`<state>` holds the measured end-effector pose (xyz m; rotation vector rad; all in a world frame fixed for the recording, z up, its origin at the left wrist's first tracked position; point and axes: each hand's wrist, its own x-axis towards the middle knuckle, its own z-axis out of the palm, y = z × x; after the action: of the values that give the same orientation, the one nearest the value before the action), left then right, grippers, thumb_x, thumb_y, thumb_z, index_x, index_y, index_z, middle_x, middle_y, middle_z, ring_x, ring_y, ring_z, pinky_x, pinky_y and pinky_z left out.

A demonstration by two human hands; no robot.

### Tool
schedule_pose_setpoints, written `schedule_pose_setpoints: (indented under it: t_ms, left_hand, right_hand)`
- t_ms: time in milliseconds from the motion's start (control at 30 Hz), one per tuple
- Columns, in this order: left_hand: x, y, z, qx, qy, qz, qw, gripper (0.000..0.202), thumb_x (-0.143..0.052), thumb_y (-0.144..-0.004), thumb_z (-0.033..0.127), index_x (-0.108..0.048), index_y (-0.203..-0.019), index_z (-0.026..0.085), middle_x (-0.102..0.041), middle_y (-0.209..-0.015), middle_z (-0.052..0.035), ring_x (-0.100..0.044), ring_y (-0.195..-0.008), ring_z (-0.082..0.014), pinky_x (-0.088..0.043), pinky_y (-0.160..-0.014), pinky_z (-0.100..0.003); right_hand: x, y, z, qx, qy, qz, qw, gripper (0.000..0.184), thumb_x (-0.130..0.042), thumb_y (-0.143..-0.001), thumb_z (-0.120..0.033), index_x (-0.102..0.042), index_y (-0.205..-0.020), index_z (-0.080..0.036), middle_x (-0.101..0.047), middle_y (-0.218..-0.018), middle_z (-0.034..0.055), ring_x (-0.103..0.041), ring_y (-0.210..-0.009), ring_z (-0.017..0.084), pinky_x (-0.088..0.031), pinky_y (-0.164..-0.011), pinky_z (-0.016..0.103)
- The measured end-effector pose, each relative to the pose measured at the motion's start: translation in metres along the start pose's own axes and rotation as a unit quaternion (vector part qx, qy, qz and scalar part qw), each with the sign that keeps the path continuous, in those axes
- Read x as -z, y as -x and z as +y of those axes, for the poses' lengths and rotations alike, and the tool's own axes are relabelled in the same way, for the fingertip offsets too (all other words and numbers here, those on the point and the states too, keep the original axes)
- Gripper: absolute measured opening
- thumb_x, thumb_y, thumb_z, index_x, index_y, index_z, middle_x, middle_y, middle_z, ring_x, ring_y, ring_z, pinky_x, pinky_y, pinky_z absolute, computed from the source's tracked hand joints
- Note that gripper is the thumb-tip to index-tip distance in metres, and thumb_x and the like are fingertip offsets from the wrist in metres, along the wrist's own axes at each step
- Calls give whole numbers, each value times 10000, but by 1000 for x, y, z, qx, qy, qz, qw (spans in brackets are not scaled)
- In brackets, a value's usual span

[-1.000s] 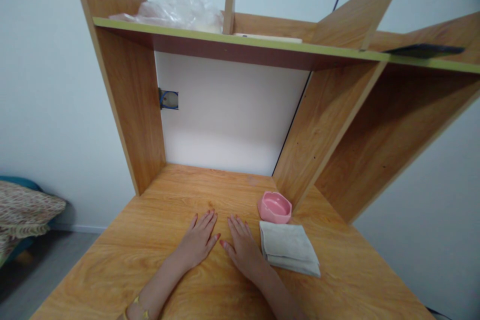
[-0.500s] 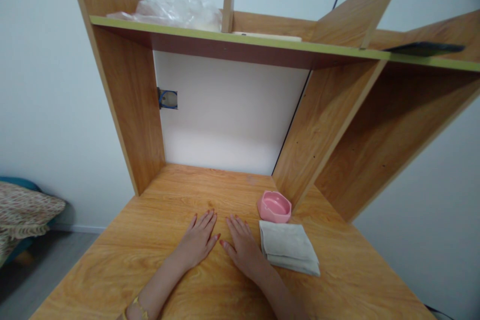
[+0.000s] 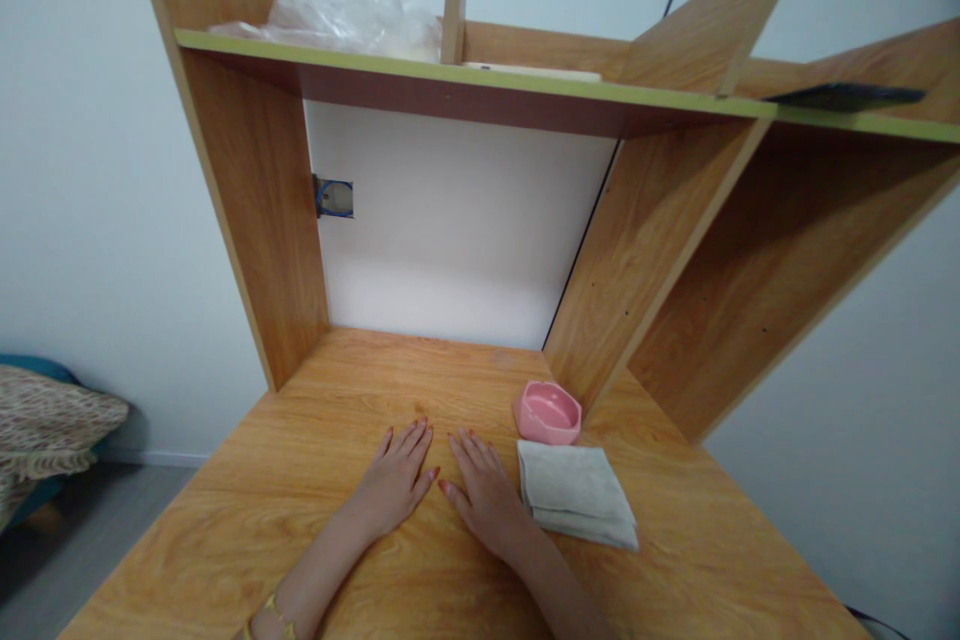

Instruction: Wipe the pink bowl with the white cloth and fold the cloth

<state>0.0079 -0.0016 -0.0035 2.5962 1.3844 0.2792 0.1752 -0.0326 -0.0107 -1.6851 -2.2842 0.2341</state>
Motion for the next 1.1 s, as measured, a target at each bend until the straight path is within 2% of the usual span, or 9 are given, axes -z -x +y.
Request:
schedule_pose_setpoints:
  t_ms: [267, 533, 767, 1100]
  left_hand:
    - [-3, 0, -2, -8, 0, 17, 1000, 490, -259, -873, 376, -325, -1299, 144, -309, -1360, -98, -212, -1270, -193, -146, -1023, -427]
    - [-3, 0, -1, -1, -1, 3, 1000, 510, -261, -871, 384, -328, -1296, 111, -295, -1365, -109, -204, -1273, -202, -153, -1024, -425]
    - [-5, 0, -3, -8, -3, 20, 1000, 495, -259, -871, 387, -330, -1296, 144, -314, -1359, -99, -216, -1269, -197, -153, -1023, -425]
    - [2, 1, 2, 4, -7, 3, 1000, 505, -273, -867, 385, -329, -1297, 127, -296, -1366, -103, -221, -1267, -200, -167, -1023, -415]
  right_hand:
    - [-2, 0, 0, 3, 9, 5, 1000, 510, -364, -828, -345, -360, -1287, -121, -335, -1347, 111, -249, -1250, 242, -225, -1010, 414]
    - [0, 0, -1, 1, 16, -6, 1000, 512, -354, -828, -335, -360, -1286, -106, -324, -1351, 120, -244, -1251, 244, -231, -1002, 422]
    - [0, 0, -1, -1, 18, -5, 1000, 507, -358, -832, -337, -367, -1282, -104, -331, -1346, 125, -244, -1252, 245, -226, -1010, 412]
    - [-4, 0, 2, 1, 12, 4, 1000, 528, -362, -827, -344, -351, -1289, -89, -344, -1340, 121, -249, -1250, 235, -210, -1021, 391]
